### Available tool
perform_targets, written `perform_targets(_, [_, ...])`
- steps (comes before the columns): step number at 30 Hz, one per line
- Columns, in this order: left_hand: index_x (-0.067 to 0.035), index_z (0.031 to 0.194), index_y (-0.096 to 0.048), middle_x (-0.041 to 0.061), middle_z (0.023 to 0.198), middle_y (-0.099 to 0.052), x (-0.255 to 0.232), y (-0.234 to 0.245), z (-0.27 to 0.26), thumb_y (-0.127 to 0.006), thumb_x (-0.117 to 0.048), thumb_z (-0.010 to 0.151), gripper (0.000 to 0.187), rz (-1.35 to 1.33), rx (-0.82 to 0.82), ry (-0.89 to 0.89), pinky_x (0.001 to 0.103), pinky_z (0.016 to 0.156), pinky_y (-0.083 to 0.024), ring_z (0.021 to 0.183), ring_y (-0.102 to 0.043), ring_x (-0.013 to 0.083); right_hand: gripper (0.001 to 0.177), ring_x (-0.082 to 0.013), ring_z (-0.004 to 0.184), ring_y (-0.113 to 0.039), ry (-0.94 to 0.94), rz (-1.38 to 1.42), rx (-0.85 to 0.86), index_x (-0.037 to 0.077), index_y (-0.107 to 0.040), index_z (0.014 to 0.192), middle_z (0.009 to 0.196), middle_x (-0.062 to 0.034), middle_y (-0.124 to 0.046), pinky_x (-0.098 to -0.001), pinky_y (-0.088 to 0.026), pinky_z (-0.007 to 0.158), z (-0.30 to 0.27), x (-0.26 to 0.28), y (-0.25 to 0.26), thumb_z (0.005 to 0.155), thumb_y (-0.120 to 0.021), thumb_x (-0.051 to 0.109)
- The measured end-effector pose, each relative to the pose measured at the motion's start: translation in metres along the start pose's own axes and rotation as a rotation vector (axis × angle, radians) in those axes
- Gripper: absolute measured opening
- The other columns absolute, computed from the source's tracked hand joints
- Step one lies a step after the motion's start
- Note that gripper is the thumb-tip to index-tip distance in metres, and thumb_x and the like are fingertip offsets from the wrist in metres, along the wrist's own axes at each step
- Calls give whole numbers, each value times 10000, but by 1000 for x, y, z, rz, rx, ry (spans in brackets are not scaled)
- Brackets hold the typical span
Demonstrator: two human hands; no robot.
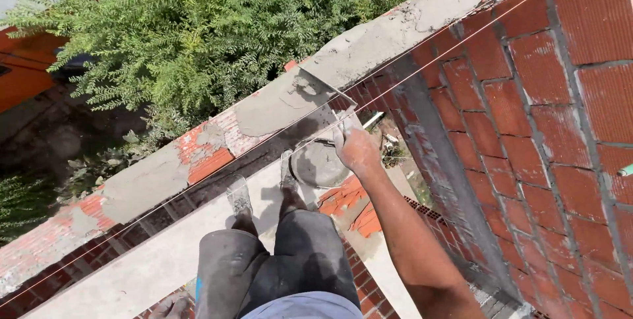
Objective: The person applies cement to a brick wall using a trowel. They scoop cement from a bucket and spread it along the top edge of the wall, smoothing the surface.
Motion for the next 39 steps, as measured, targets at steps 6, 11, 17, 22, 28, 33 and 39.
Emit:
perform_targets(6, [-24,1262,-935,181,991,-877,-41,2,2,-853,-296,1095,329,193,-50,24,361,895,-598,952,-785,262,609,-565,1224,-731,-33,55,-222,45,-597,1542,1326,-332,-779,-674,-552,1054,40,-8,53,1197,-413,512])
perform_targets(11, [-81,1188,-946,146,1025,-896,-18,14,4,-799,-168,1051,219,156,-94,63,309,924,-576,963,-810,269,526,-419,1084,-805,127,-159,-110,29,-795,1220,1116,-200,-838,-573,-667,949,29,8,-14,1183,-545,490])
perform_targets(17, [-117,1214,-959,93,996,-906,7,21,10,-831,-128,1066,196,227,-134,-13,334,919,-620,918,-822,236,806,-391,1228,-761,88,-108,128,65,-673,1440,1339,-215,-771,-610,-644,1082,-39,44,-28,1181,-301,730])
perform_targets(22, [-169,1379,-918,101,1204,-937,-25,22,3,-768,-377,1110,371,407,73,126,406,967,-595,948,-802,254,477,-315,996,-747,-2,-8,-159,74,-699,1183,1057,-132,-762,-525,-661,909,12,14,-2,1233,-442,473])
perform_targets(28, [-165,1326,-931,125,1185,-945,-24,8,16,-760,-250,1105,292,327,90,80,352,925,-608,1063,-862,256,595,-358,1078,-791,38,-21,18,90,-730,1273,1140,-153,-797,-568,-657,1003,-31,45,-26,1209,-397,579])
perform_targets(33, [-168,1384,-906,121,1238,-937,-38,12,4,-776,-351,1131,338,352,88,133,428,1015,-626,1146,-841,278,758,-467,1368,-688,229,45,-271,-31,-522,1700,1492,-298,-718,-602,-516,1186,-30,29,-18,1179,-394,504])
perform_targets(39, [-197,1352,-935,129,1163,-944,-27,10,8,-782,-343,1100,329,390,84,110,387,1060,-603,1028,-864,282,779,-396,1007,-812,78,-234,21,18,-774,1205,1088,-201,-830,-583,-663,928,-32,72,16,1222,-301,636])
Point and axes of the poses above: each hand's wrist, its own z-axis towards the middle knuckle, its own y-axis out of the back of the hand, x = y × z, the point moved 6 cm from there along z, towards the middle knuckle
